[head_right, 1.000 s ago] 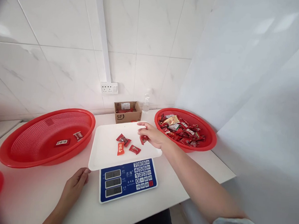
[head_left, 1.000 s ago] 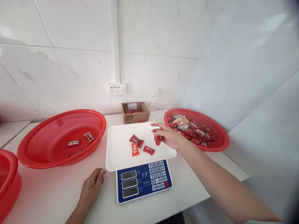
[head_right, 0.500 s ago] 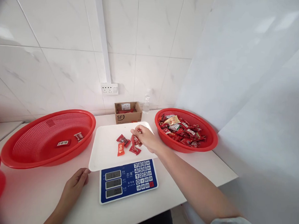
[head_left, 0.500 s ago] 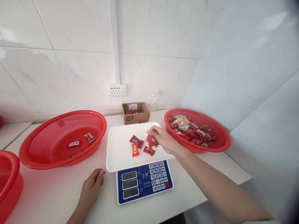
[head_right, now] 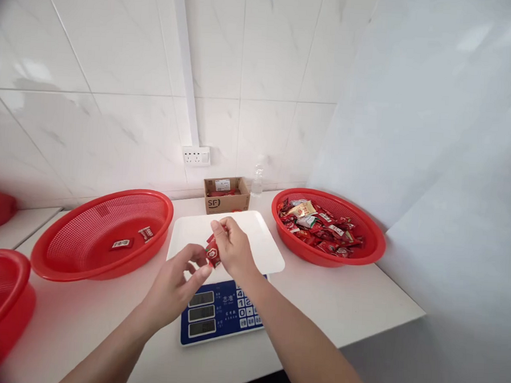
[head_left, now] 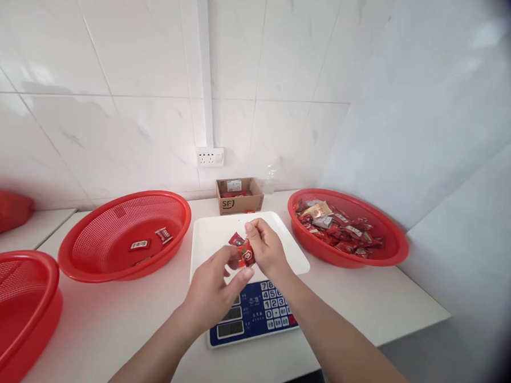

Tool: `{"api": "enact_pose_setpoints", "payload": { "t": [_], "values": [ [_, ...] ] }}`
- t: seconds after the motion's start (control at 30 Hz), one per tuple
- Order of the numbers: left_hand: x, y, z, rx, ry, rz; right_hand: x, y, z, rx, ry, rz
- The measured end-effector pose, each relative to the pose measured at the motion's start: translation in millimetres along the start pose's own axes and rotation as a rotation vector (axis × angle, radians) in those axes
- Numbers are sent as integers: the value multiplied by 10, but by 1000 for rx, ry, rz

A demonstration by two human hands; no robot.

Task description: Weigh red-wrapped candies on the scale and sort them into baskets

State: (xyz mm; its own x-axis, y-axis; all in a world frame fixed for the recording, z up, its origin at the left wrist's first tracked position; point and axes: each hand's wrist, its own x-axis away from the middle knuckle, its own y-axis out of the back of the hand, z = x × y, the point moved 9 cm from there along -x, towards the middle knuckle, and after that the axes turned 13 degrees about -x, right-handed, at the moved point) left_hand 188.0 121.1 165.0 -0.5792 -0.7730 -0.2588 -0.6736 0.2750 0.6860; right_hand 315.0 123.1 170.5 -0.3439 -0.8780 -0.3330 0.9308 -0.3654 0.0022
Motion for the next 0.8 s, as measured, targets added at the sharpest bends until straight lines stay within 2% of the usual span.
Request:
{"api": "enact_pose_setpoints", "payload": {
  "t": [0.1, 0.2, 0.27, 0.33, 0.57, 0.8],
  "values": [
    [-139, -6, -2, -1, 20, -35, 130, -96, -31, -133, -33, 66],
    [-187, 43, 82, 135, 64, -44, 223, -80, -107, -243, -143, 144],
    [-192, 60, 110, 217, 90, -32, 280, -63, -146, -204, -201, 215],
    [-187, 67, 113, 261, 115, -35, 319, -22, -149, -95, -193, 246],
    [-109, -108, 90, 469, 150, 40, 362, 171, -56, 133, -53, 65],
    [3, -129, 187, 526, 169, -66, 438, 152, -90, 96, -36, 25]
  ]
}}
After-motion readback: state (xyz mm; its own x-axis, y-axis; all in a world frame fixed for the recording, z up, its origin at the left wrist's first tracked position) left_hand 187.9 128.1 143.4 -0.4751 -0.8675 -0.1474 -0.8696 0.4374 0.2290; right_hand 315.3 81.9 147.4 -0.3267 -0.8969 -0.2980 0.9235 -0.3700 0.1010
